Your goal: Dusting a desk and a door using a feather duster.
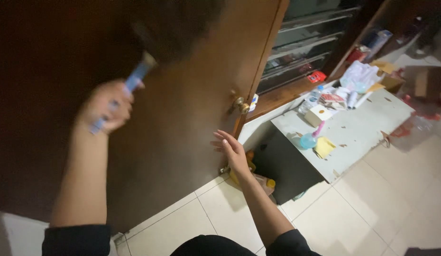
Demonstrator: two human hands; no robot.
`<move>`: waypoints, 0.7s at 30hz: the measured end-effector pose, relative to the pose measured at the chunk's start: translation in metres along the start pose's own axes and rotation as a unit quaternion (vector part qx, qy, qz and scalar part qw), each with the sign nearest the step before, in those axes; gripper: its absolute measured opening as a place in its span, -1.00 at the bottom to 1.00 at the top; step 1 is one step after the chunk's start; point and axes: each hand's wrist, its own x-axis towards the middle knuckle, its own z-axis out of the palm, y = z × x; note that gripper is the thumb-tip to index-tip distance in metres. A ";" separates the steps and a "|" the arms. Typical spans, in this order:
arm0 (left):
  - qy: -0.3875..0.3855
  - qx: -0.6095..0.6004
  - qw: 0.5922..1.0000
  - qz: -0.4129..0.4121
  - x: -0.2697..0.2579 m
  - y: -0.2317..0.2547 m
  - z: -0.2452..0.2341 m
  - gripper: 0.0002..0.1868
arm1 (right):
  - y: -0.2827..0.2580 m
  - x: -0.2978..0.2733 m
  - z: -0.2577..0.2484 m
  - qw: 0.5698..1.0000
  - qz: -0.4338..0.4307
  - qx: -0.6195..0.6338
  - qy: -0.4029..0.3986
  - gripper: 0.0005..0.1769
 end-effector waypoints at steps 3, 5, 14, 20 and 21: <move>0.143 0.121 0.977 -0.097 -0.010 -0.082 -0.041 -0.66 | -0.001 -0.001 -0.004 1.000 -0.007 0.014 -0.005 -0.48; 0.167 0.143 0.967 -0.128 -0.023 -0.124 -0.071 -0.66 | -0.005 -0.004 -0.007 1.000 0.000 0.019 -0.011 -0.49; 0.123 0.081 0.989 -0.020 -0.076 -0.054 -0.038 -0.60 | 0.020 0.012 -0.013 0.999 -0.011 0.036 -0.037 -0.54; 0.088 0.008 0.996 0.015 -0.088 -0.064 -0.055 -0.61 | 0.027 0.010 0.002 0.998 0.001 0.052 -0.036 -0.56; 0.120 0.068 0.989 -0.053 -0.084 -0.080 -0.066 -0.61 | 0.026 0.008 0.002 0.998 0.002 0.046 -0.036 -0.56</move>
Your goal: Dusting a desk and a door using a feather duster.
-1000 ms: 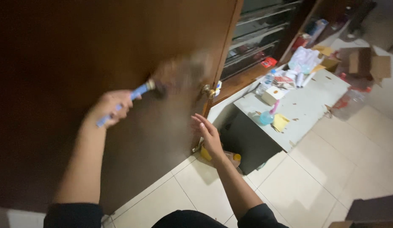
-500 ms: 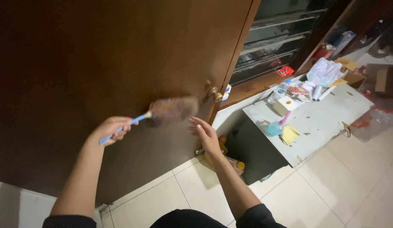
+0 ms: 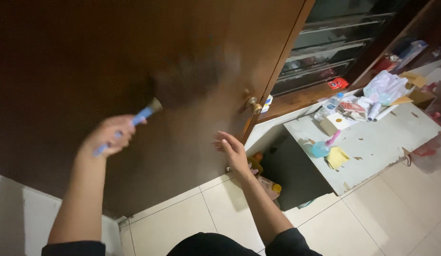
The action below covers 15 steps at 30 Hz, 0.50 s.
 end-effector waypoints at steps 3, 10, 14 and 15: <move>0.057 0.079 0.992 -0.079 0.004 -0.043 -0.023 -0.61 | 0.012 -0.001 -0.002 1.000 0.004 -0.020 -0.012 -0.56; 0.018 0.072 0.997 -0.016 -0.021 0.042 -0.009 -0.61 | 0.006 -0.008 0.011 0.999 0.014 0.004 0.038 -0.57; -0.006 0.019 0.996 0.083 -0.030 0.071 0.010 -0.61 | -0.005 -0.013 0.034 0.997 0.032 -0.013 0.071 -0.57; 0.026 0.050 0.995 0.082 -0.029 0.070 0.010 -0.61 | -0.006 -0.012 0.040 0.996 0.040 -0.014 0.072 -0.57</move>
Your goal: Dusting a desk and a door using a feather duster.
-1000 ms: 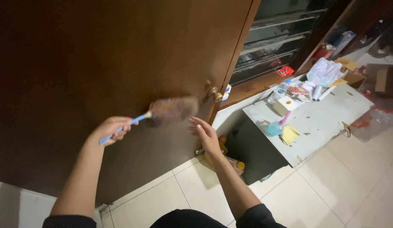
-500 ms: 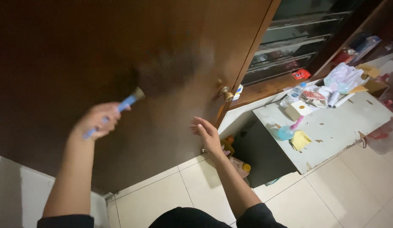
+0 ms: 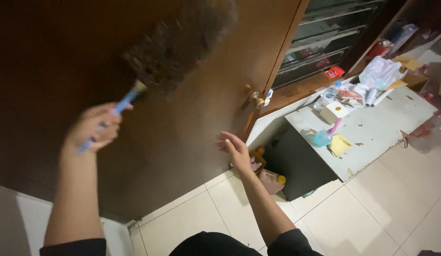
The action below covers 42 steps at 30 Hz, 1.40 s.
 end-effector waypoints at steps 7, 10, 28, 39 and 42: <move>0.024 0.151 0.964 -0.219 0.009 -0.107 -0.044 -0.64 | 0.022 -0.005 0.008 0.999 -0.030 0.011 -0.011 -0.59; -0.008 0.116 0.972 -0.204 0.003 -0.098 -0.043 -0.65 | 0.025 -0.008 0.011 1.000 -0.015 -0.017 0.022 -0.58; 0.050 0.243 0.935 -0.255 0.002 -0.131 -0.075 -0.68 | 0.041 -0.031 0.042 0.998 -0.054 -0.011 0.028 -0.60; -0.036 0.003 0.998 -0.053 -0.002 -0.048 -0.035 -0.69 | 0.026 -0.035 0.041 0.999 -0.032 -0.012 0.015 -0.60; -0.005 0.072 0.982 -0.174 0.002 -0.129 -0.087 -0.67 | 0.025 -0.038 0.031 0.999 -0.022 -0.039 0.026 -0.59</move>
